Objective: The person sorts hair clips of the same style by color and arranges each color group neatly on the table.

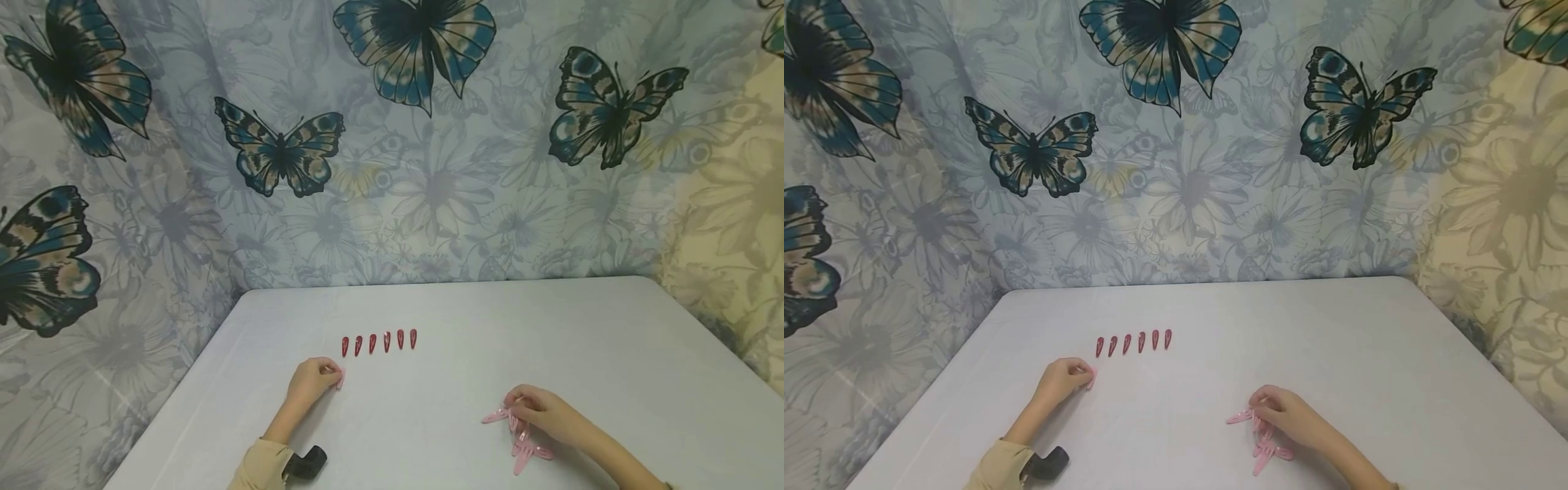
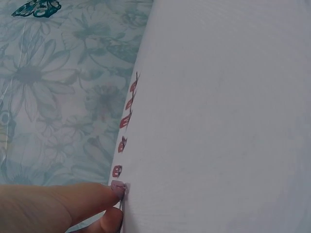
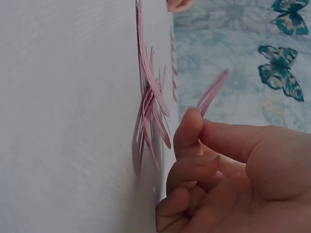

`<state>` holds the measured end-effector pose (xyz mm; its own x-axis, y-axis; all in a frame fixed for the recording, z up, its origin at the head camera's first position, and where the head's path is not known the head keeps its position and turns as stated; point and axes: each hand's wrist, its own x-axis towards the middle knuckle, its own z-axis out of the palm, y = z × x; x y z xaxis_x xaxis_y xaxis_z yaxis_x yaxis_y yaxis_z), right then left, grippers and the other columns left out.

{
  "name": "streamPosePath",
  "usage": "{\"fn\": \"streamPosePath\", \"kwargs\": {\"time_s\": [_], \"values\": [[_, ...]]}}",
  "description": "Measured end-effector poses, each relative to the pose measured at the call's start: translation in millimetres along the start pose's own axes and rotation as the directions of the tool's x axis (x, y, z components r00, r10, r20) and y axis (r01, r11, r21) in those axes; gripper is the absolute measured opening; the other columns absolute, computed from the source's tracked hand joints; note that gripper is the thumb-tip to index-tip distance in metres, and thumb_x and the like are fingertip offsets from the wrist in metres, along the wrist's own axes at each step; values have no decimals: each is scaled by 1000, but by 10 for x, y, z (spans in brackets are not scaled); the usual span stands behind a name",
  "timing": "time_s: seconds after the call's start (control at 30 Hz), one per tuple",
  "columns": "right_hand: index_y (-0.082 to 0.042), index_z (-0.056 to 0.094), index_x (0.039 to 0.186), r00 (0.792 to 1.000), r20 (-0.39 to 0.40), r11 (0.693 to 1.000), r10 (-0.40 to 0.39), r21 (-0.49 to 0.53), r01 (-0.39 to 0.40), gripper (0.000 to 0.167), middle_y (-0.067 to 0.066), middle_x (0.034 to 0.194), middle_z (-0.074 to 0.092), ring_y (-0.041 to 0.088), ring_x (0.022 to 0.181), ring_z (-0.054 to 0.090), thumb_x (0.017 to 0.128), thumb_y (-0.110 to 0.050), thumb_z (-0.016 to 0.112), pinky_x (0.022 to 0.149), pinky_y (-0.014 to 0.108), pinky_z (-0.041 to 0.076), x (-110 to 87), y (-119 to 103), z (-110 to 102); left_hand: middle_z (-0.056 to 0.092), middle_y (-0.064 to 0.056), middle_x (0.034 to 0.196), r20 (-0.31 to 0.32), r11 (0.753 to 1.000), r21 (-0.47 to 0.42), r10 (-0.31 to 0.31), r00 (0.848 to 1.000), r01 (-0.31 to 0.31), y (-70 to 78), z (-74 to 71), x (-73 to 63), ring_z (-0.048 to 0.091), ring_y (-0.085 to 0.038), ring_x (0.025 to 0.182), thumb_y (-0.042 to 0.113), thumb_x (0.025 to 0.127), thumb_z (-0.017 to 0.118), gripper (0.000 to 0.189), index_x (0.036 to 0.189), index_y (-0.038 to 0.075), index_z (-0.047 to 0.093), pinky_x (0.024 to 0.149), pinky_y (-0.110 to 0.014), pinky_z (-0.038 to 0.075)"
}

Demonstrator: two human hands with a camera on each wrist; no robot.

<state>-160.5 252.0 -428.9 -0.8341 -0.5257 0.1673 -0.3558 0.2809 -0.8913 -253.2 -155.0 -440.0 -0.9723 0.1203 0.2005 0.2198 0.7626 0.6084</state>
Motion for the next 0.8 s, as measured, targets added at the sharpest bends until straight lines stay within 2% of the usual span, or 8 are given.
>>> {"fn": "streamPosePath", "kwargs": {"time_s": [0.2, 0.3, 0.33, 0.43, 0.53, 0.57, 0.67, 0.8], "values": [[1, 47, 87, 999, -30, 997, -31, 73, 33, 4, 17, 62, 49, 8, 53, 43, 87, 3, 50, 45, 24, 36, 11, 23, 9, 49, 6, 54, 2, 1000, -10, -6, 1000, 7, -3, 7, 10, 39, -10, 49, 14, 74, 70, 7, 72, 9, 66, 47, -28, 33], [-2, 52, 83, 998, -59, 999, -16, 46, 19, 5, 14, 65, 52, 8, 55, 44, 86, 1, 55, 46, 23, 37, 8, 20, 12, 49, 5, 54, -12, 999, -35, 22, 1000, -23, -35, 11, 11, 40, -11, 48, 15, 74, 70, 8, 71, 9, 65, 47, -29, 34], [-2, 53, 82, 998, -65, 999, -11, 34, 13, 5, 11, 65, 52, 7, 56, 44, 85, 0, 56, 46, 22, 38, 12, 20, 12, 49, 6, 53, -28, 997, -47, 58, 998, -60, -93, 34, 19, 39, -10, 47, 18, 75, 69, 10, 71, 10, 65, 46, -28, 33], [-1, 54, 83, 998, -66, 1000, -7, 6, 7, 6, 4, 69, 54, 6, 59, 47, 82, 0, 60, 49, 22, 40, 21, 23, 11, 48, 6, 53, -40, 994, -52, 91, 995, -93, -116, 25, 9, 39, -10, 47, 19, 76, 69, 12, 71, 10, 65, 45, -28, 33], [2, 55, 86, 999, -50, 1000, -4, 14, 4, 7, 2, 72, 55, 8, 59, 49, 81, 2, 60, 49, 24, 42, 29, 37, 10, 48, 6, 53, -32, 997, -48, 66, 997, -67, -108, 20, 6, 39, -10, 48, 17, 75, 69, 9, 72, 10, 65, 46, -28, 33], [3, 56, 88, 999, -45, 1000, -6, 12, 7, 7, 2, 73, 55, 8, 59, 50, 82, 2, 59, 49, 24, 43, 33, 41, 9, 48, 5, 53, -17, 999, -37, 30, 999, -31, -58, -6, -5, 40, -11, 48, 14, 74, 70, 7, 72, 9, 65, 47, -29, 34], [6, 57, 93, 999, -43, 1000, -8, -8, 7, 10, 4, 75, 57, 10, 60, 51, 83, 2, 57, 50, 25, 44, 39, 49, -2, 48, 5, 54, -3, 1000, -15, -3, 1000, 3, -26, -8, -2, 39, -10, 49, 12, 74, 70, 6, 73, 9, 65, 47, -28, 33], [8, 59, 96, 997, -78, 995, -6, -102, -2, 14, 1, 77, 58, 8, 62, 50, 84, 1, 58, 53, 24, 43, 61, 41, -38, 48, 6, 54, 7, 1000, -6, -15, 1000, 15, -23, -10, 11, 39, -9, 49, 15, 76, 70, 6, 75, 10, 66, 48, -27, 33]]}}
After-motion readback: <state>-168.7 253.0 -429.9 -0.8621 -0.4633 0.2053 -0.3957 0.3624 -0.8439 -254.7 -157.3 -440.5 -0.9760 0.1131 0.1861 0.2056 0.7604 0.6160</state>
